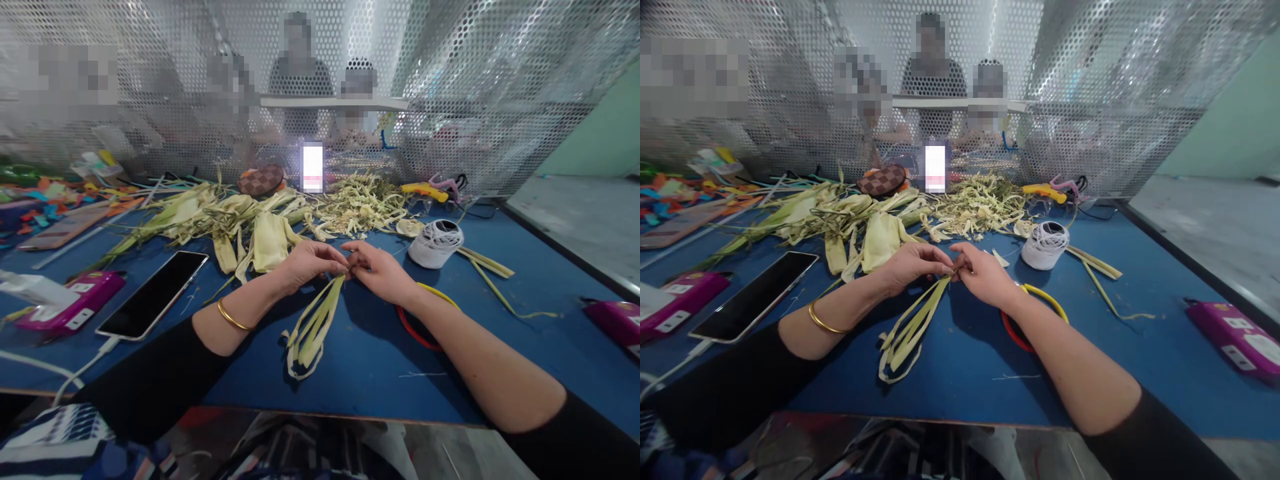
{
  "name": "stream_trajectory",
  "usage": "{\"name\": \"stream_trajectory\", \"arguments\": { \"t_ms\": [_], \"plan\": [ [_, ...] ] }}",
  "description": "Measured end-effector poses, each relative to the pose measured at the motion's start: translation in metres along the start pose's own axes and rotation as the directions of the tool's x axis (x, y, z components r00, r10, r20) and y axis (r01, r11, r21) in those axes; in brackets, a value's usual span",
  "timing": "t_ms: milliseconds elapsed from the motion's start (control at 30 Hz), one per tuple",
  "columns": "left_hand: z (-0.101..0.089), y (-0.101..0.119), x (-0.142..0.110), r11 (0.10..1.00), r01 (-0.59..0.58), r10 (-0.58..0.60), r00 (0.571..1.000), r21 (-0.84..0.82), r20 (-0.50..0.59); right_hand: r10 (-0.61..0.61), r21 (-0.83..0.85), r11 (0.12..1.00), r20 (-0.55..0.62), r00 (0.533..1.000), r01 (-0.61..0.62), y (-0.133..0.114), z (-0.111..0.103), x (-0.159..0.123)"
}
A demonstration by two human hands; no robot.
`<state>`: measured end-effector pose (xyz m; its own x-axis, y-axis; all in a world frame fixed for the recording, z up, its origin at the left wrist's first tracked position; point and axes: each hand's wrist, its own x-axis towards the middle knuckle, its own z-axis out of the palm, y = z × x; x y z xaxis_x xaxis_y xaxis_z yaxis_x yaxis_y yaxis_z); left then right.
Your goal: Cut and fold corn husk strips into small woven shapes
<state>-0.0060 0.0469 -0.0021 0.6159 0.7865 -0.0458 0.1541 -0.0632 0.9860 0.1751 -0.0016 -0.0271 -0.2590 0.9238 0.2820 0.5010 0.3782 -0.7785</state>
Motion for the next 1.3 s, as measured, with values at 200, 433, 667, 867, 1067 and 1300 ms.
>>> {"name": "stream_trajectory", "arguments": {
  "t_ms": [200,433,667,867,1067,1300],
  "plan": [
    [0.003,-0.003,0.001,0.999,0.023,-0.025,0.998,-0.029,-0.052,0.017,-0.013,1.0,0.004,1.0,-0.017,-0.004,-0.001,0.0],
    [0.006,-0.004,0.0,0.978,-0.139,0.155,0.983,0.153,-0.097,0.019,-0.013,1.0,0.005,1.0,-0.019,-0.002,0.0,-0.001],
    [0.009,-0.003,-0.004,0.833,-0.207,0.339,0.924,0.514,-0.176,0.036,-0.034,0.999,-0.034,0.999,-0.037,-0.006,0.001,-0.001],
    [0.008,-0.005,-0.003,0.741,-0.224,0.385,0.914,0.633,-0.128,-0.019,-0.166,0.986,-0.033,0.999,0.013,-0.012,-0.001,-0.002],
    [0.004,-0.008,-0.002,0.672,-0.259,0.416,0.907,0.694,-0.065,-0.017,-0.139,0.99,-0.07,0.997,0.008,-0.012,-0.001,-0.001],
    [0.007,-0.008,-0.004,0.642,-0.21,0.446,0.885,0.737,-0.136,0.024,-0.148,0.988,-0.091,0.996,-0.038,-0.013,0.003,-0.001]
  ]
}}
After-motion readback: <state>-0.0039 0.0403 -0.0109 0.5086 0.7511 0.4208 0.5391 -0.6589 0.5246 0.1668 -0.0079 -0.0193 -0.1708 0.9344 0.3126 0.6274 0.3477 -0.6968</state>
